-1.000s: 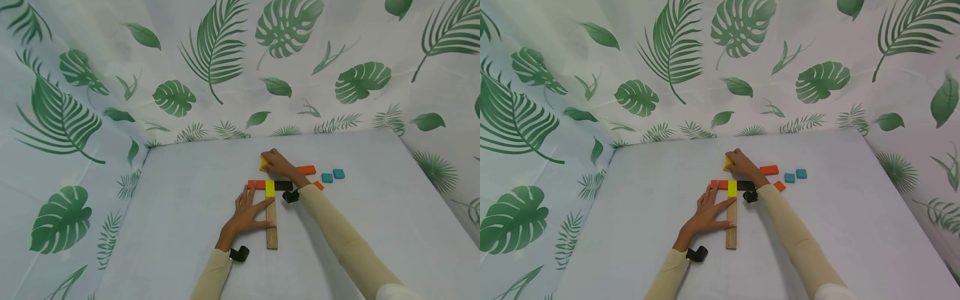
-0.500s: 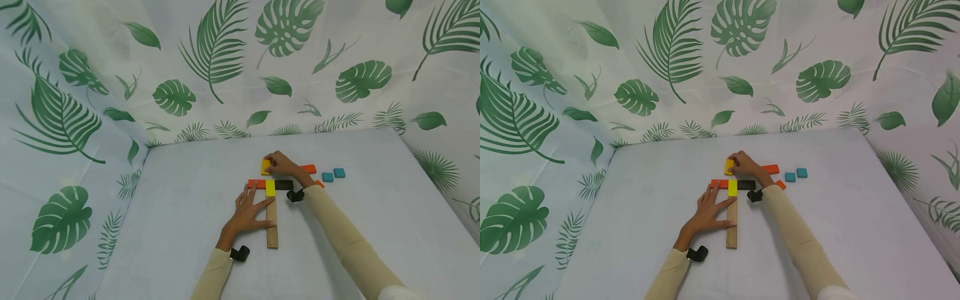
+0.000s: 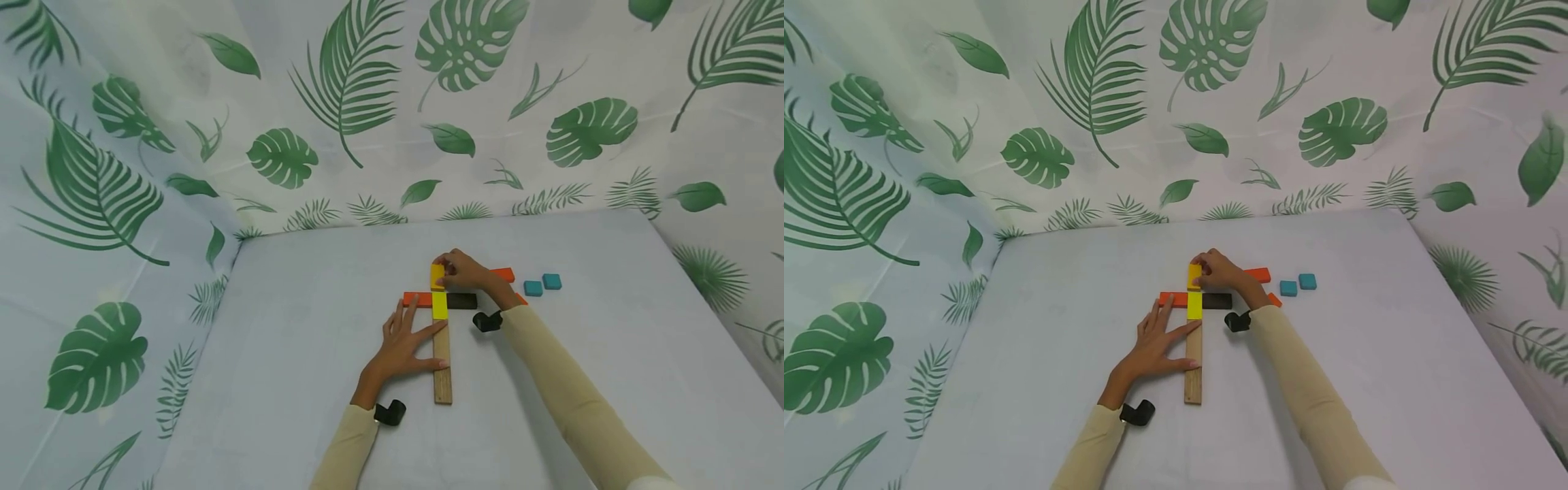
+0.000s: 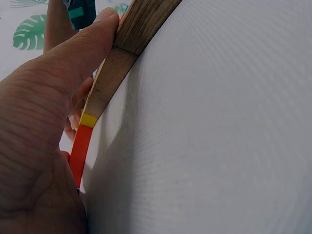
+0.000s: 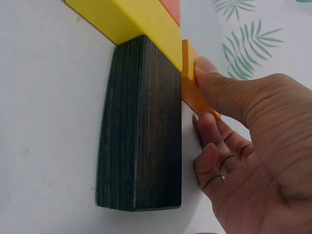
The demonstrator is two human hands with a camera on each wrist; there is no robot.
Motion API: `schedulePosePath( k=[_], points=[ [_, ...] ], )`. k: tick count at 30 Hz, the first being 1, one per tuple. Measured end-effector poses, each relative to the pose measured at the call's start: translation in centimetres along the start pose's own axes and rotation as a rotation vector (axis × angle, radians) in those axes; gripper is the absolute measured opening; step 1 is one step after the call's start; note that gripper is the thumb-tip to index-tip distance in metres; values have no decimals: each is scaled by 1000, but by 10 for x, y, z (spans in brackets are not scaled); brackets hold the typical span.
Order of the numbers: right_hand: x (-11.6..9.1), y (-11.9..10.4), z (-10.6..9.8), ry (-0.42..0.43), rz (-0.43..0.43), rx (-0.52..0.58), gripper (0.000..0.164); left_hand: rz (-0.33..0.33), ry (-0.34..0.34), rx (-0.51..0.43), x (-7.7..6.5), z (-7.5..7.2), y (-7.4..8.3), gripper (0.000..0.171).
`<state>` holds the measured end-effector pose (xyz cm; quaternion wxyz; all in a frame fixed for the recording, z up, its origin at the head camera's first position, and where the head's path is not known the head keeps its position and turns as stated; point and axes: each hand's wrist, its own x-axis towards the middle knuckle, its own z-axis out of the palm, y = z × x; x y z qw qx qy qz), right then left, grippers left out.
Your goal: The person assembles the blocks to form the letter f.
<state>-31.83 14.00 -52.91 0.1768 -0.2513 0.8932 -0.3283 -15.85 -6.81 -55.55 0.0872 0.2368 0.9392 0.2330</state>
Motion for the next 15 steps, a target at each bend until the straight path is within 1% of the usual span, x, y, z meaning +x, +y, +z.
schedulePosePath(
  k=[8, 12, 15],
  points=[
    [-3, -1, 0, -17, 0, 11, 49, -1, -3, 4, 0, 1, -3, 76],
    [-3, 0, 0, -27, -13, 15, 49, -5, -1, 5, 0, 1, -3, 76],
    [-3, 1, 0, -30, -4, 10, 49, -7, -4, 2, 0, 2, -2, 76]
  ],
)
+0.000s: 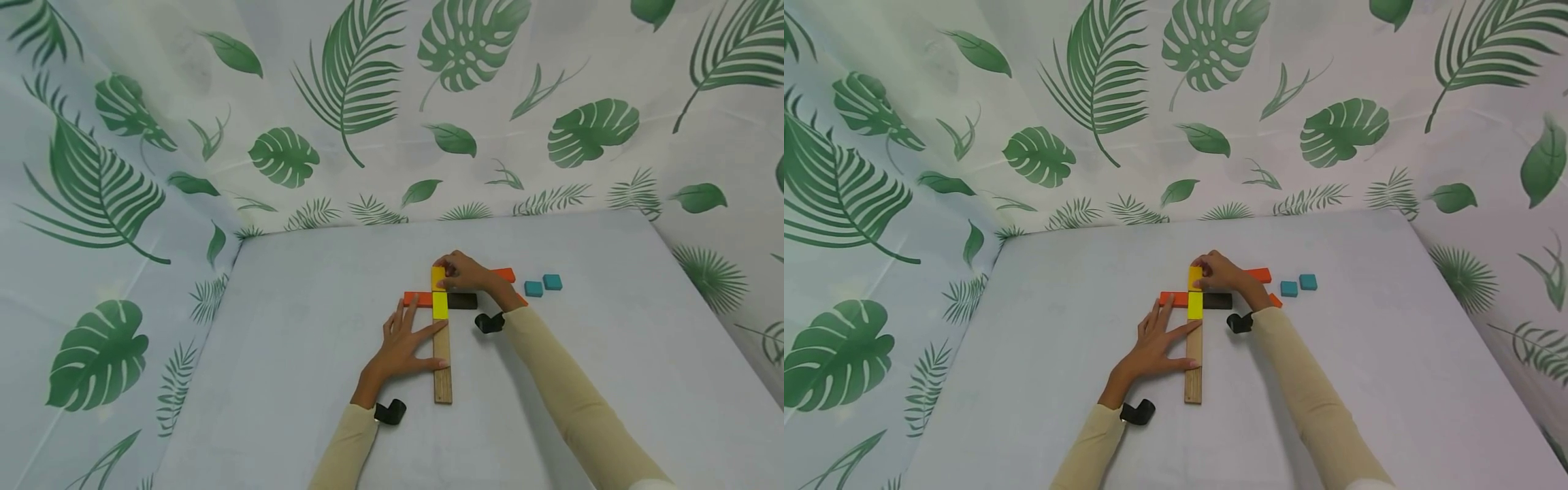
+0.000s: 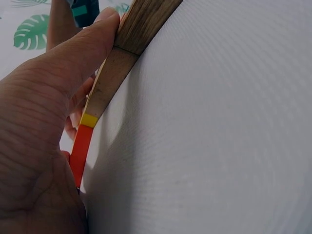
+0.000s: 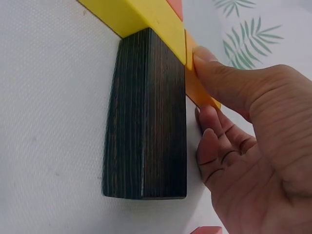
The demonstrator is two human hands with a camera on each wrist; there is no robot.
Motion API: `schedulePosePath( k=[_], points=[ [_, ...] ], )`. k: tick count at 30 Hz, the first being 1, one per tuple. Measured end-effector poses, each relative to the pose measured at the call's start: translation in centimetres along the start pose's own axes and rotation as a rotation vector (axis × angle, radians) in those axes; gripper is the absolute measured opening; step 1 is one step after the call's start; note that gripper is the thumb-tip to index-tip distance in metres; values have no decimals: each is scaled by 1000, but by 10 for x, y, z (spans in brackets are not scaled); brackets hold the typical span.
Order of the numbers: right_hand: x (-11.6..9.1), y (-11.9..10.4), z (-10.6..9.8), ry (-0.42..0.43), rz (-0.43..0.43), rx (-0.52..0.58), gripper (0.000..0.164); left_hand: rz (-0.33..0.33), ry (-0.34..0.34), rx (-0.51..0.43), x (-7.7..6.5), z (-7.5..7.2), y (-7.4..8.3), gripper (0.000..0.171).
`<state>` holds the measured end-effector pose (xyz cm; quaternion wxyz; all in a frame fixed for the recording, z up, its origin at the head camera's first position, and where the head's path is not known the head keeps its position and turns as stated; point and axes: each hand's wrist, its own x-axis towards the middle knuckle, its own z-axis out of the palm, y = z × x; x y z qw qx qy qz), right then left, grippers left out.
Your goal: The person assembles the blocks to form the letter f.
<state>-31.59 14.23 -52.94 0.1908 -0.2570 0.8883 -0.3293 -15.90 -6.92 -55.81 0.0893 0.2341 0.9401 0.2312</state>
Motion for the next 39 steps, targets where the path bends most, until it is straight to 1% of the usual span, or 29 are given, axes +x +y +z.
schedulePosePath(
  k=[6, 9, 13, 19, 29, 39],
  points=[
    [1, 2, 0, -3, 27, -12, 50, 1, 1, -3, 0, -2, 1, 76],
    [1, 3, 1, -9, 25, -15, 51, 6, -6, -11, -1, -2, 1, 76],
    [0, 3, 0, -14, 34, 2, 51, 10, -15, -26, -1, -2, 2, 76],
    [-2, 3, 0, -19, 69, 20, 52, 0, -17, -5, 0, -1, 1, 76],
    [-3, -2, -2, -24, 62, 33, 51, -1, -24, -7, 2, 1, -1, 76],
    [-3, -3, -2, -33, 70, 28, 52, -6, -23, 12, 1, 0, 0, 76]
  ],
)
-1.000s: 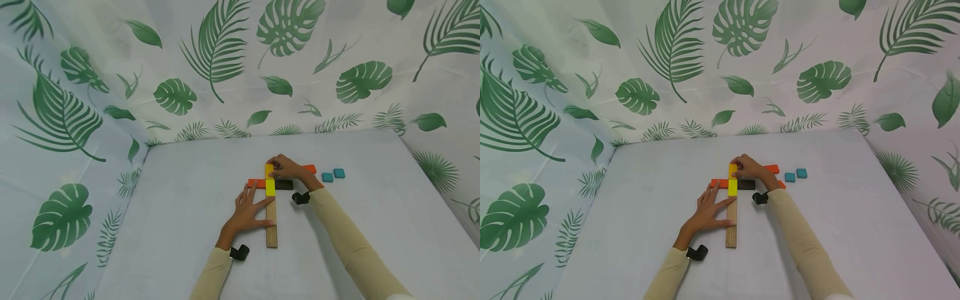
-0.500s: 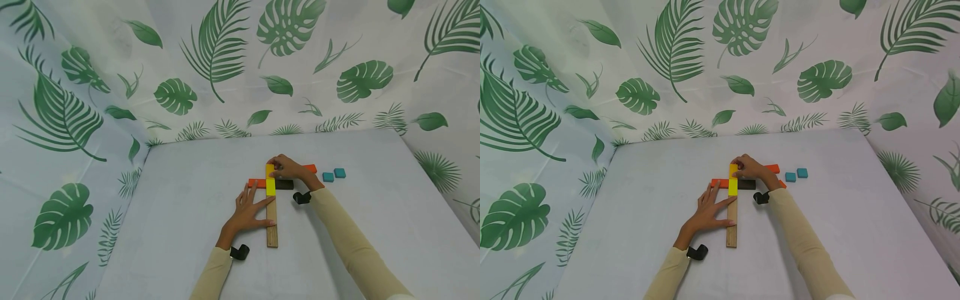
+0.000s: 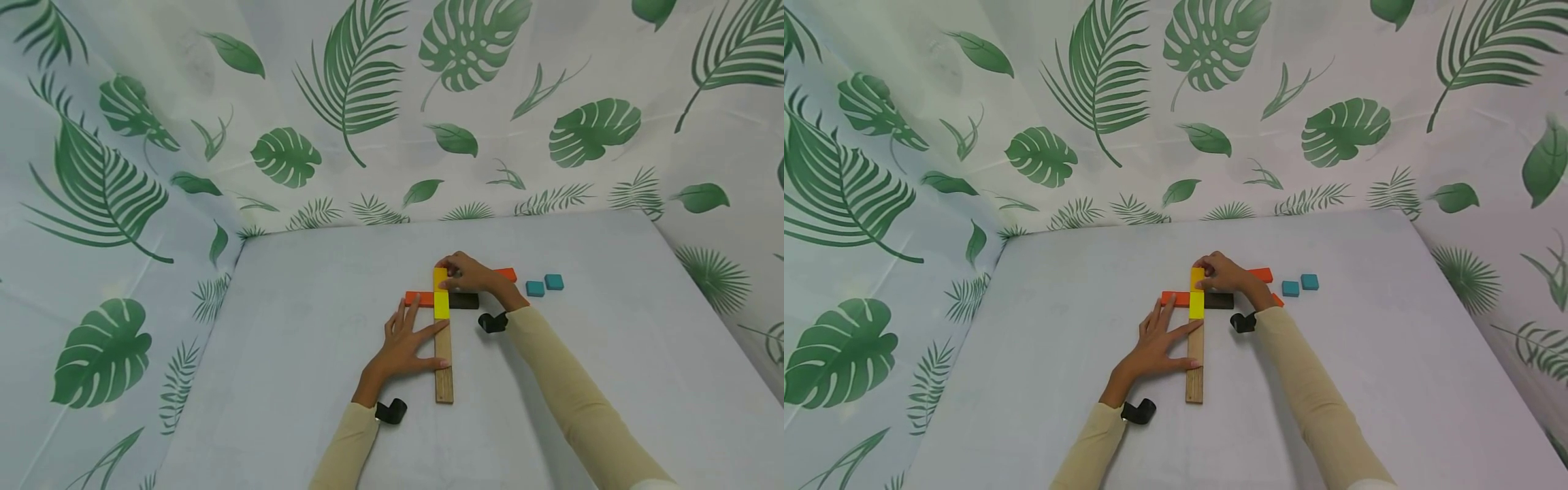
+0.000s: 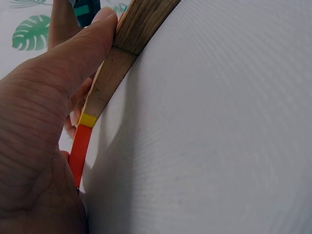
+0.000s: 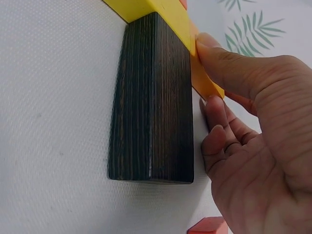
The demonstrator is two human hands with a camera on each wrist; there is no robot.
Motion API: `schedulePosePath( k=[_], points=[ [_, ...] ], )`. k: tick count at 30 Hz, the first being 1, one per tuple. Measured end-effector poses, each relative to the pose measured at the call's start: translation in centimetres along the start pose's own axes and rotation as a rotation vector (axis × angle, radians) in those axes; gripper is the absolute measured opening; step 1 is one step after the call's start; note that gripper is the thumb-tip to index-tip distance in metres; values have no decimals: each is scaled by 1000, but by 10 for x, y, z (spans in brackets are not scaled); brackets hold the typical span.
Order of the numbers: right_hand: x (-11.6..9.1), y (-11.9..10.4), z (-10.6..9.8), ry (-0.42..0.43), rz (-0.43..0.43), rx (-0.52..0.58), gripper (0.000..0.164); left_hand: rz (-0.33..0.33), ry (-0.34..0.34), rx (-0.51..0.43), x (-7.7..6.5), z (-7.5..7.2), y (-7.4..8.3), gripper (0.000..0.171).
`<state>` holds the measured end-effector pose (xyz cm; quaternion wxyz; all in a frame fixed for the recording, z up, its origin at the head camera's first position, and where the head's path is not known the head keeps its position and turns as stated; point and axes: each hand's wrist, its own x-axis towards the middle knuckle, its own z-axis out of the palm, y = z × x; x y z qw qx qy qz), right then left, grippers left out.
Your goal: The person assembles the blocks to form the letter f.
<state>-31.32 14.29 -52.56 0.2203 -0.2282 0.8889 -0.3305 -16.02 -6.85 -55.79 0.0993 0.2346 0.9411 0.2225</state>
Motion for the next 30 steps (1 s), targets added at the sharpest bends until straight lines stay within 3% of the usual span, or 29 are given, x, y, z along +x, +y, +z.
schedulePosePath(
  k=[30],
  points=[
    [-3, 2, 3, 28, -29, 36, 53, -1, -4, -6, 0, 0, 0, 77]
  ],
)
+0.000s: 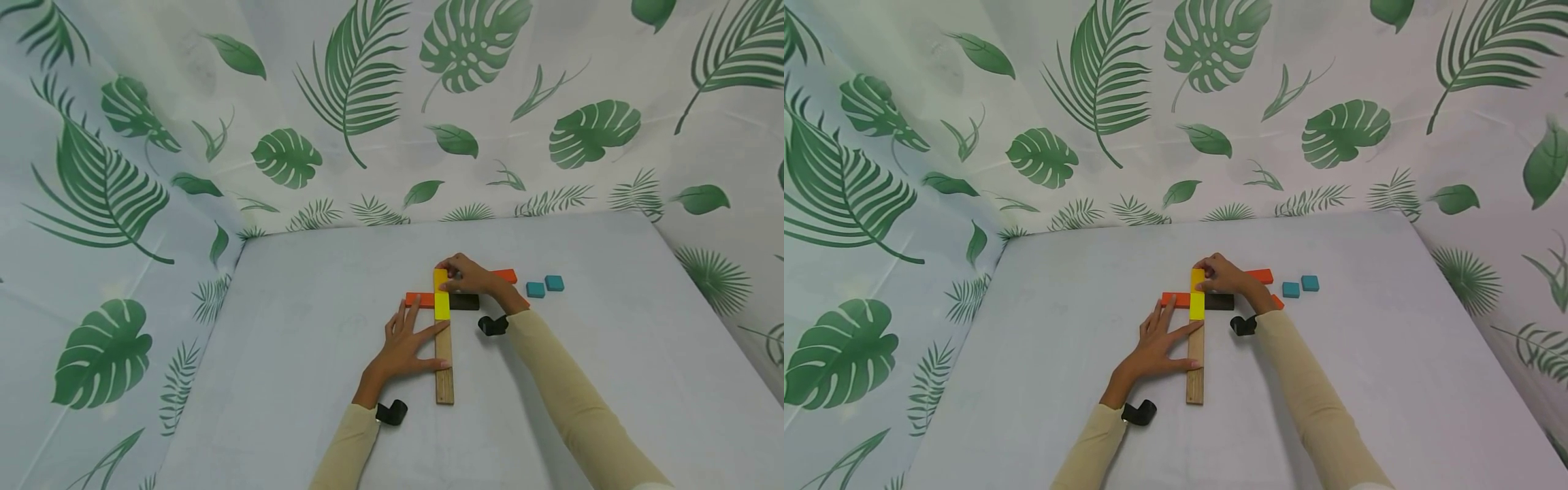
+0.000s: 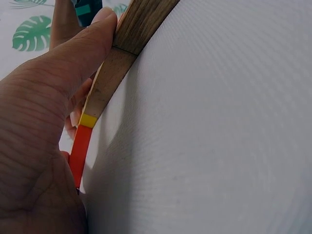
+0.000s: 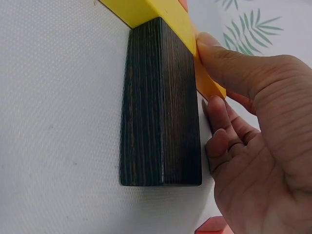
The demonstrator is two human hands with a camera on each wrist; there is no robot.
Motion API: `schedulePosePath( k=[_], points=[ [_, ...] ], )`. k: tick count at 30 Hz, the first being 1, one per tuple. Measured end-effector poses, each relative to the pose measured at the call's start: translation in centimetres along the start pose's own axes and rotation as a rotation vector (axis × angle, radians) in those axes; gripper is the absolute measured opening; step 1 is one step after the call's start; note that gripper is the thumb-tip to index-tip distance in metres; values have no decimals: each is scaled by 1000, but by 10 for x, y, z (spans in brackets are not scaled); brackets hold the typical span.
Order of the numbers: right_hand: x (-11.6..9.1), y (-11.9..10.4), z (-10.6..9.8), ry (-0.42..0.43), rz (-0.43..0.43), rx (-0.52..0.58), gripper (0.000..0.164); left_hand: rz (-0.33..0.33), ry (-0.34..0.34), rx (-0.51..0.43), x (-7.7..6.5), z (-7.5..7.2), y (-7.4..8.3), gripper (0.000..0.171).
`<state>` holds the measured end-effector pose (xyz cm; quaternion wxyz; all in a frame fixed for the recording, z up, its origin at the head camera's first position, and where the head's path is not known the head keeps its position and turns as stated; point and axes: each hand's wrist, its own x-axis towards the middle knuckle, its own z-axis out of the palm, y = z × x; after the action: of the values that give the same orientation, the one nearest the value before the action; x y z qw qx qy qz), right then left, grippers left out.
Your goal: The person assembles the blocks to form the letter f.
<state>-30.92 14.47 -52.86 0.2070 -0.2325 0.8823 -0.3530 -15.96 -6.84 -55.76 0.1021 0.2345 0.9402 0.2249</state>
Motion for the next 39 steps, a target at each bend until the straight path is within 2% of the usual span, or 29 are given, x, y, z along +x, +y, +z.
schedulePosePath(
  k=[11, 22, 34, 39],
  points=[
    [4, 5, 3, -11, 25, 5, 54, 2, 14, 12, 0, 1, -1, 77],
    [4, 8, 3, -5, 15, 1, 55, 3, 7, -7, 1, 1, -1, 77],
    [5, 13, 5, 88, -53, -2, 46, 0, 2, -5, 0, -2, 1, 77],
    [0, 10, 0, 159, -11, 0, 47, -7, 5, -8, 0, 1, 1, 77]
  ],
)
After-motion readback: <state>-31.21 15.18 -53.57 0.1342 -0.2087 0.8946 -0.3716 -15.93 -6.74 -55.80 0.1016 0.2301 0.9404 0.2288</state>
